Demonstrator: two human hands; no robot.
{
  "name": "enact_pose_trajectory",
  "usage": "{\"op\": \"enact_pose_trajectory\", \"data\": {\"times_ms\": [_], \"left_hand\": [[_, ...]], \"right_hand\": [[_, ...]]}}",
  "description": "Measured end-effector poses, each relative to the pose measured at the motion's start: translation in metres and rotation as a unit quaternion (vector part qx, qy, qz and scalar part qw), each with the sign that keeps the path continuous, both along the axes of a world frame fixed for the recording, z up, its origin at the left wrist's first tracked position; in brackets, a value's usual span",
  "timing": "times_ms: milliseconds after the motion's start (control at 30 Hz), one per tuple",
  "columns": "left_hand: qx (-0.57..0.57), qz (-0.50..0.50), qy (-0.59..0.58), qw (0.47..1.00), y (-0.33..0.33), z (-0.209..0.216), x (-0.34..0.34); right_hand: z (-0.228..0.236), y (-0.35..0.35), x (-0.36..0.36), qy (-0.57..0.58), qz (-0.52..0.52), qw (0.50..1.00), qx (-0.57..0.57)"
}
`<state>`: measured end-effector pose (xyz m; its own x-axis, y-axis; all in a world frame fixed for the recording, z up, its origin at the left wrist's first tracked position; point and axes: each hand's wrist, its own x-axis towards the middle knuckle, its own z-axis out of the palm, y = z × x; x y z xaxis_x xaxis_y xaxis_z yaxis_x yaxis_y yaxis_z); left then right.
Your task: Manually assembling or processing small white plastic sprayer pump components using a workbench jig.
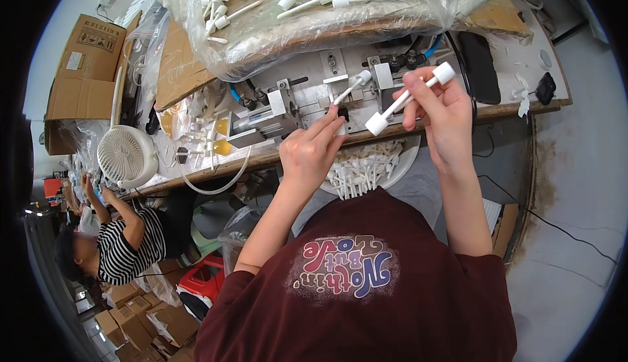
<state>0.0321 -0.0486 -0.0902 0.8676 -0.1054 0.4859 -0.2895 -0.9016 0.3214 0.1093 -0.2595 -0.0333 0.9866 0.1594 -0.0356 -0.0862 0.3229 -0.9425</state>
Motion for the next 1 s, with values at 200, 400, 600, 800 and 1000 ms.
{"op": "enact_pose_trajectory", "data": {"times_ms": [200,400,600,800,1000], "left_hand": [[-0.332,-0.129,0.047,0.933,-0.007,0.033,-0.017],[-0.329,-0.093,0.044,0.939,0.007,0.039,-0.035],[-0.206,-0.019,0.000,0.978,0.011,0.018,-0.030],[-0.042,-0.023,-0.055,0.997,0.007,0.001,-0.012],[0.008,-0.023,-0.016,1.000,0.001,0.002,-0.002]], "right_hand": [[-0.015,0.020,-0.018,0.054,0.067,0.996,-0.016],[-0.030,0.038,-0.015,-0.161,0.017,0.961,-0.224],[-0.044,0.061,-0.003,-0.482,0.030,0.738,-0.472],[-0.036,0.061,0.002,-0.510,0.005,0.739,-0.440],[-0.009,0.040,-0.002,-0.443,-0.113,0.838,-0.297]]}}
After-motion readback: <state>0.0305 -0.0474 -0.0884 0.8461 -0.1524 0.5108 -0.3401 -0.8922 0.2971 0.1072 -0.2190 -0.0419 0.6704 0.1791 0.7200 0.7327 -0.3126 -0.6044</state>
